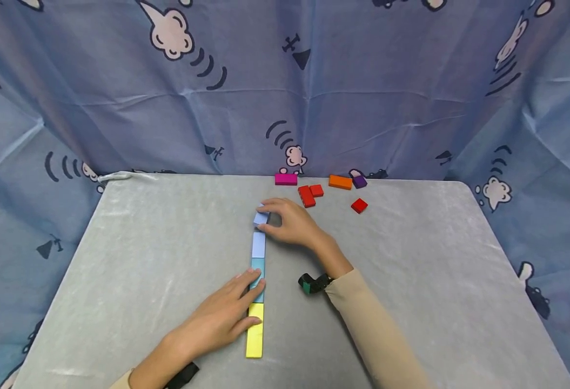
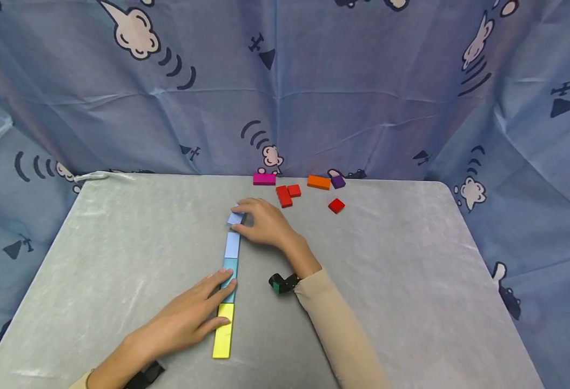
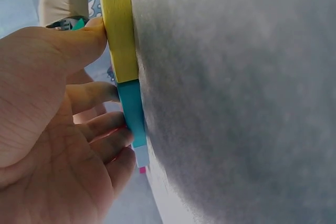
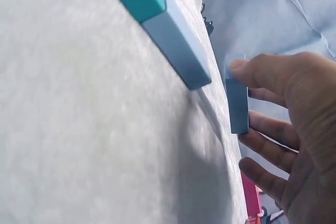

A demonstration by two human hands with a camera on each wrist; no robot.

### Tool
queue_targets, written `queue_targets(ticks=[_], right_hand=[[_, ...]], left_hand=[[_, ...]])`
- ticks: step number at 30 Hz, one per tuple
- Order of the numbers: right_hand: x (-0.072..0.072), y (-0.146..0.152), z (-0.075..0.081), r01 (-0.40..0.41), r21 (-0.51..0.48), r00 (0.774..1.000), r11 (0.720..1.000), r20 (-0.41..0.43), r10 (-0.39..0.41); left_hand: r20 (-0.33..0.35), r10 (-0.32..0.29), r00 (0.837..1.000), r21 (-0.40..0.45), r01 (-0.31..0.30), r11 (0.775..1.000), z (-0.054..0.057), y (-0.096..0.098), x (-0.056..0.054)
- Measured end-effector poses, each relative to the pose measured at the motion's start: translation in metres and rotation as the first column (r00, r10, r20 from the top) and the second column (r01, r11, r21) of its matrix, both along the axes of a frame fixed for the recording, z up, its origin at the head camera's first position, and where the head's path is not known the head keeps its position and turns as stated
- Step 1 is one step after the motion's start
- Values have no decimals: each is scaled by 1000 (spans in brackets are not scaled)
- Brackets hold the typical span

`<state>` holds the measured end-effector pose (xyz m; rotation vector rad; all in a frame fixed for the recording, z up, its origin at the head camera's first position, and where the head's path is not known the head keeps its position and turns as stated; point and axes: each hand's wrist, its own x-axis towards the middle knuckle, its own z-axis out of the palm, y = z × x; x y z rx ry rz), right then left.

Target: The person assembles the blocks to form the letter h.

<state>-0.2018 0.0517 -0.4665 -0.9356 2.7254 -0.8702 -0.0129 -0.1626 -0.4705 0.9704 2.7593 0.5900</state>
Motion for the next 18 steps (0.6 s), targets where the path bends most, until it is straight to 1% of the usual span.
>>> queue_targets(ticks=[5, 9, 12, 15, 18], right_hand=[[2, 6, -5, 5, -31, 1000, 999, -1, -5], [3, 8, -10, -22, -40, 999, 999, 26, 23], [3, 9, -13, -24, -46, 999, 999, 39, 26], [3, 10, -14, -9, -56, 999, 998, 38, 11], [3, 10, -14, -11, -60, 999, 998, 38, 14]], left_hand=[[6, 2, 1000, -2, -2, 1000, 0, 1, 0], [15, 1, 1000, 1, -1, 1000, -1, 2, 0], [8, -1, 1000, 6, 1, 1000, -1, 3, 0], [-9, 3, 1000, 12, -3, 1000, -2, 3, 0], [-23, 11, 1000, 12, -10, 1000, -3, 2, 1]])
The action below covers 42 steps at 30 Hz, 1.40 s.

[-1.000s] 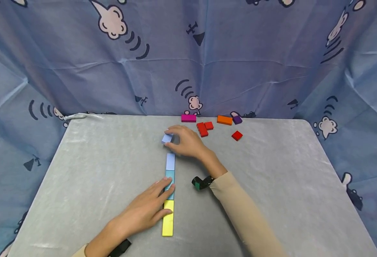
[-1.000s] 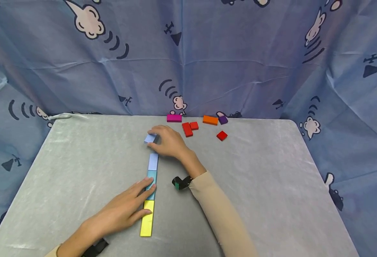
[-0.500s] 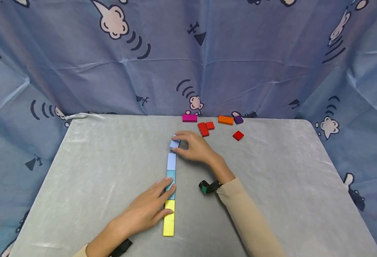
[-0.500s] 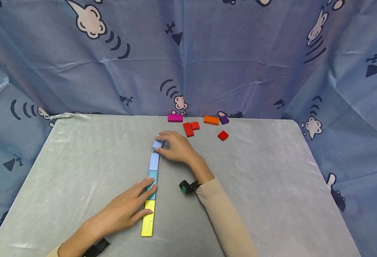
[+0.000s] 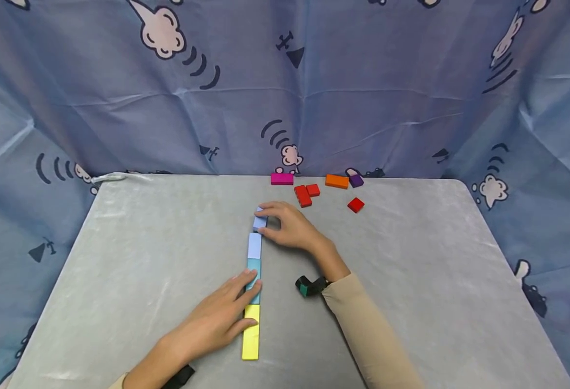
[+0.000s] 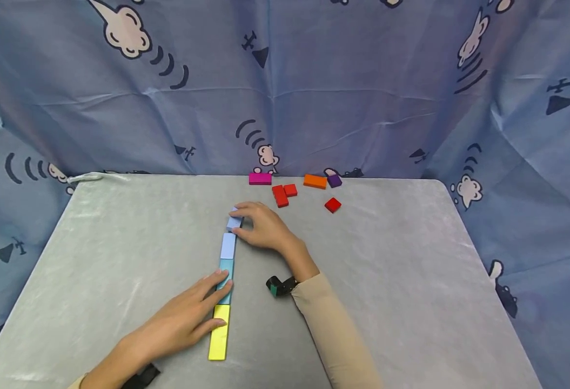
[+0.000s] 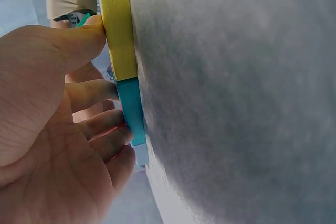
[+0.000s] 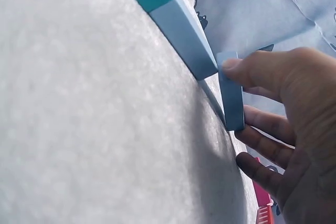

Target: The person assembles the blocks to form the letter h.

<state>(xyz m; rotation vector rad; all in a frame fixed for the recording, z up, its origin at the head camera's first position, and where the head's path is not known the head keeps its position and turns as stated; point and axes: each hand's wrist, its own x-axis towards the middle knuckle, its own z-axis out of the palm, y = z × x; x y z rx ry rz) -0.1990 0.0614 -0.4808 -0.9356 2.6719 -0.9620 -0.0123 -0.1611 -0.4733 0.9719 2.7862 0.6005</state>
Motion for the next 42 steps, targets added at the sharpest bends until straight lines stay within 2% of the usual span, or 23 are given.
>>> queue_targets(ticks=[8, 17, 31, 42], right_hand=[[2, -4, -2, -20, 10, 1000, 1000, 11, 20], [1, -6, -4, -47, 5, 999, 999, 12, 47], [1, -8, -3, -59, 30, 998, 998, 0, 59], [2, -9, -2, -56, 51, 998, 997, 1, 56]], left_hand=[[6, -9, 1000, -7, 9, 1000, 2, -2, 1], [47, -1, 999, 1, 1, 1000, 1, -3, 0], [38, -9, 999, -39, 11, 999, 3, -1, -3], [26, -11, 1000, -37, 12, 999, 1, 0, -4]])
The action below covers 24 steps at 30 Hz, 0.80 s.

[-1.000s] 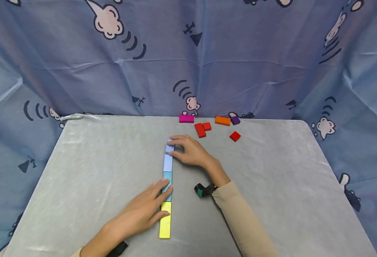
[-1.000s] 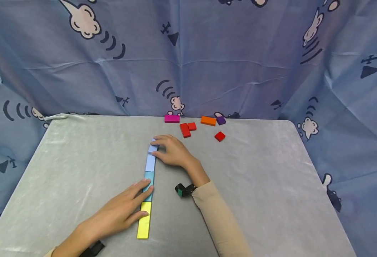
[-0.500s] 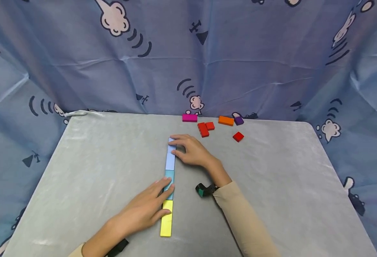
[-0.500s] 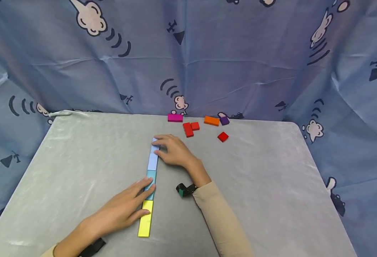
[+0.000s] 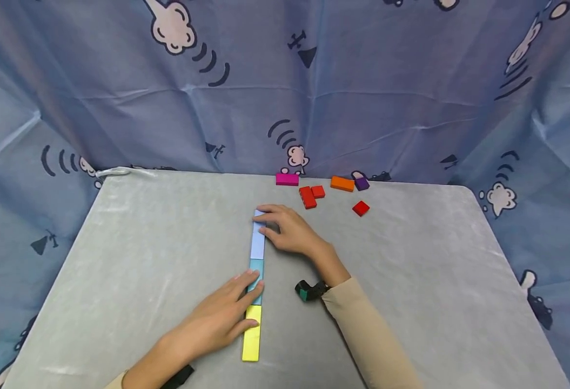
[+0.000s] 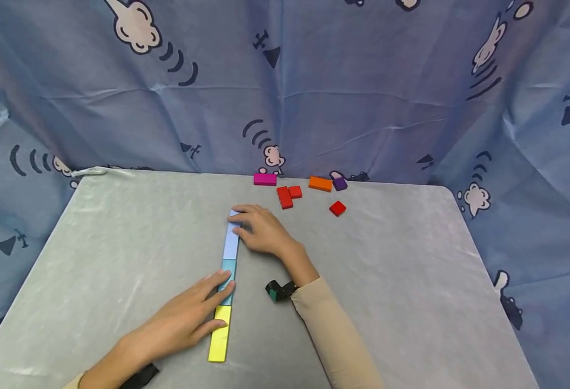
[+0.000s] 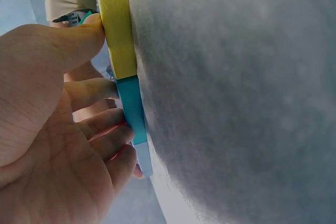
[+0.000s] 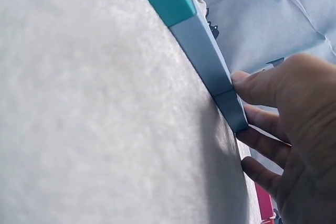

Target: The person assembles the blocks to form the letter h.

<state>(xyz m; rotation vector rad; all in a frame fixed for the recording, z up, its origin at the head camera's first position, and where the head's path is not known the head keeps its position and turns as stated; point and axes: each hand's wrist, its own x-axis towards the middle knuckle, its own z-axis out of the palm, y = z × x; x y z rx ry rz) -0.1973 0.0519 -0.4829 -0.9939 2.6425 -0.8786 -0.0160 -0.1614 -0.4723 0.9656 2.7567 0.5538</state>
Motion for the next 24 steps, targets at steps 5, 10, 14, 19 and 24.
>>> queue_targets(ticks=[5, 10, 14, 19, 24], right_hand=[[1, 0, 0, 24, 10, 1000, 1000, -5, -24], [1, -1, 0, 37, 0, 999, 999, -16, -37], [2, 0, -1, 34, -3, 999, 999, -14, -34], [2, 4, -1, 46, -11, 999, 999, -20, -46], [-1, 7, 3, 78, -55, 995, 995, -63, -81]], left_hand=[[-2, 2, 1000, 6, -2, 1000, 1, 0, 1], [-5, 5, 1000, 10, -5, 1000, 2, -1, 1], [-3, 3, 1000, 5, -3, 1000, 2, 0, 1], [12, -5, 1000, 7, 5, 1000, 1, 1, 2], [26, 2, 1000, 18, -3, 1000, 1, 0, 2]])
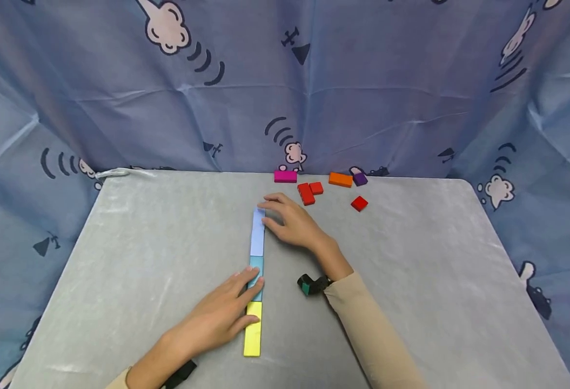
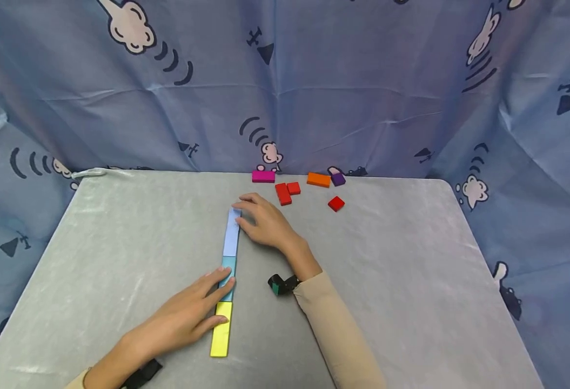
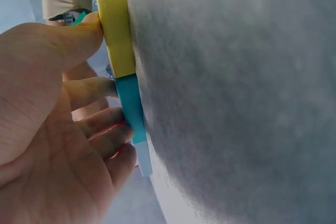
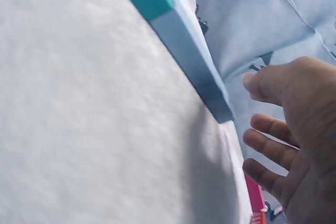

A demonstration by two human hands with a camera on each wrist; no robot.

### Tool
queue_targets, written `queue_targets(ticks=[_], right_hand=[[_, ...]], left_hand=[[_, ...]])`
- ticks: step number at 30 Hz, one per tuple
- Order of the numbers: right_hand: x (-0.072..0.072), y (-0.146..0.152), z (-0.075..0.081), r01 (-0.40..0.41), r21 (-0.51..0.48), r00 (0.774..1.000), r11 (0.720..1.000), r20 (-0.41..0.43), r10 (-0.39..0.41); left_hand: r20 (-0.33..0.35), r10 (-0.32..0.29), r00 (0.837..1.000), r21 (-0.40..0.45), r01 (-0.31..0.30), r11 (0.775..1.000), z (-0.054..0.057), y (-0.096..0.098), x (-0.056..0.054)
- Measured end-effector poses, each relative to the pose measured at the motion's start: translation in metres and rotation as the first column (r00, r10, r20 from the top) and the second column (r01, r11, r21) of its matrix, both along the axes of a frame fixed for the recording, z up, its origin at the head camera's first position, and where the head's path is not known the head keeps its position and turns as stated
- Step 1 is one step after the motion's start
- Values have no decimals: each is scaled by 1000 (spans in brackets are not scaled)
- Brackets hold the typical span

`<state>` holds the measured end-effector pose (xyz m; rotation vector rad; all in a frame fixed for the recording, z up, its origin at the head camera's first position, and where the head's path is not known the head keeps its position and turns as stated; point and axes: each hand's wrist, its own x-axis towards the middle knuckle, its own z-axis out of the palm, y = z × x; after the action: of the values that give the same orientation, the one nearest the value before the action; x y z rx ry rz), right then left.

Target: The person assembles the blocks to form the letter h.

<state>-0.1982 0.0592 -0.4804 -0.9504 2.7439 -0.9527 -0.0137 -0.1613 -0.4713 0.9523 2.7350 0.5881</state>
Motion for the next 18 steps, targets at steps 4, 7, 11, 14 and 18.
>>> queue_targets(ticks=[4, 7, 11, 14, 18], right_hand=[[-2, 6, 8, 37, -17, 999, 999, -25, -38], [-4, 11, 12, 52, -19, 998, 998, -38, -53], [-7, 22, 17, 72, -1, 996, 997, -48, -72], [-11, 33, 20, 93, 16, 995, 996, -50, -92], [-16, 48, 22, 110, 63, 993, 992, -39, -108]], left_hand=[[-25, 0, 1000, 12, 0, 1000, 1, -1, -2], [-43, 10, 999, 24, -9, 1000, 0, -2, -2], [-56, 9, 998, 24, -8, 1000, 0, -3, -2], [-60, 3, 998, 19, -2, 1000, -1, -3, -1], [-55, 2, 999, 15, -1, 1000, -2, -3, 1]])
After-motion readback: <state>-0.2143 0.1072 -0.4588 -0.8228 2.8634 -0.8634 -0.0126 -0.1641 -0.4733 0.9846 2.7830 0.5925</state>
